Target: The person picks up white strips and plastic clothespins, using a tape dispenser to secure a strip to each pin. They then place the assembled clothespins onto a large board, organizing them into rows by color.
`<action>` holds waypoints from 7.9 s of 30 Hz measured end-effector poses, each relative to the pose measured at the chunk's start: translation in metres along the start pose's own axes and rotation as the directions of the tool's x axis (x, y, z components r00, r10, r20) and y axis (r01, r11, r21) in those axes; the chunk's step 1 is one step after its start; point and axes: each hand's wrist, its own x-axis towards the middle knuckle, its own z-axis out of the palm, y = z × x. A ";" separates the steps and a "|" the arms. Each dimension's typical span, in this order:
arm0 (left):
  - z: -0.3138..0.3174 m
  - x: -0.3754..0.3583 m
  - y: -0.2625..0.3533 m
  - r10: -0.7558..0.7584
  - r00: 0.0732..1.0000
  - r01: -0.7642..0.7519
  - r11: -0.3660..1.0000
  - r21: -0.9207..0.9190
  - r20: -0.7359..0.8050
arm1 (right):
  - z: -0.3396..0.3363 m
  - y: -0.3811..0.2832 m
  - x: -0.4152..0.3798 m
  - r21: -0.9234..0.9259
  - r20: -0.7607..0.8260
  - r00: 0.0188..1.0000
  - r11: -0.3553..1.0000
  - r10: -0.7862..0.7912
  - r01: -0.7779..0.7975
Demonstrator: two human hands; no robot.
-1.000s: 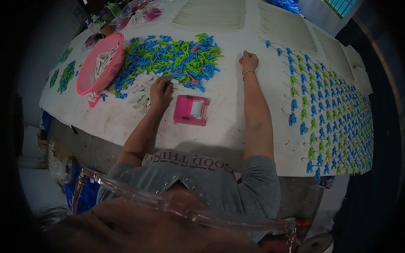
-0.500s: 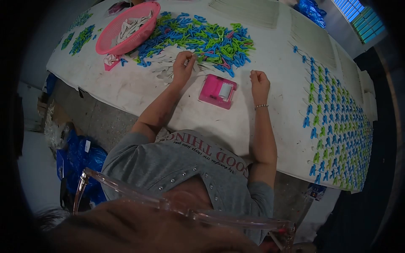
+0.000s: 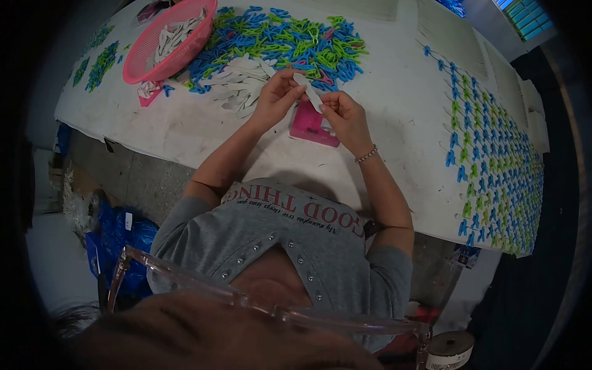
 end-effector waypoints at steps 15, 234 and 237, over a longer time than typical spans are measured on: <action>-0.006 -0.004 0.009 0.302 0.922 -0.387 0.747 0.541 0.243 | -0.001 0.024 -0.022 -0.472 -0.074 0.958 0.856 -0.276 0.210; -0.069 -0.106 0.043 -0.079 0.997 0.053 0.509 0.859 -0.015 | -0.189 0.076 0.095 0.581 -0.707 0.534 0.812 0.464 0.064; -0.054 -0.138 0.045 -0.041 0.999 0.001 0.471 0.882 0.021 | -0.217 0.090 0.116 0.616 -0.742 0.436 0.775 0.510 0.141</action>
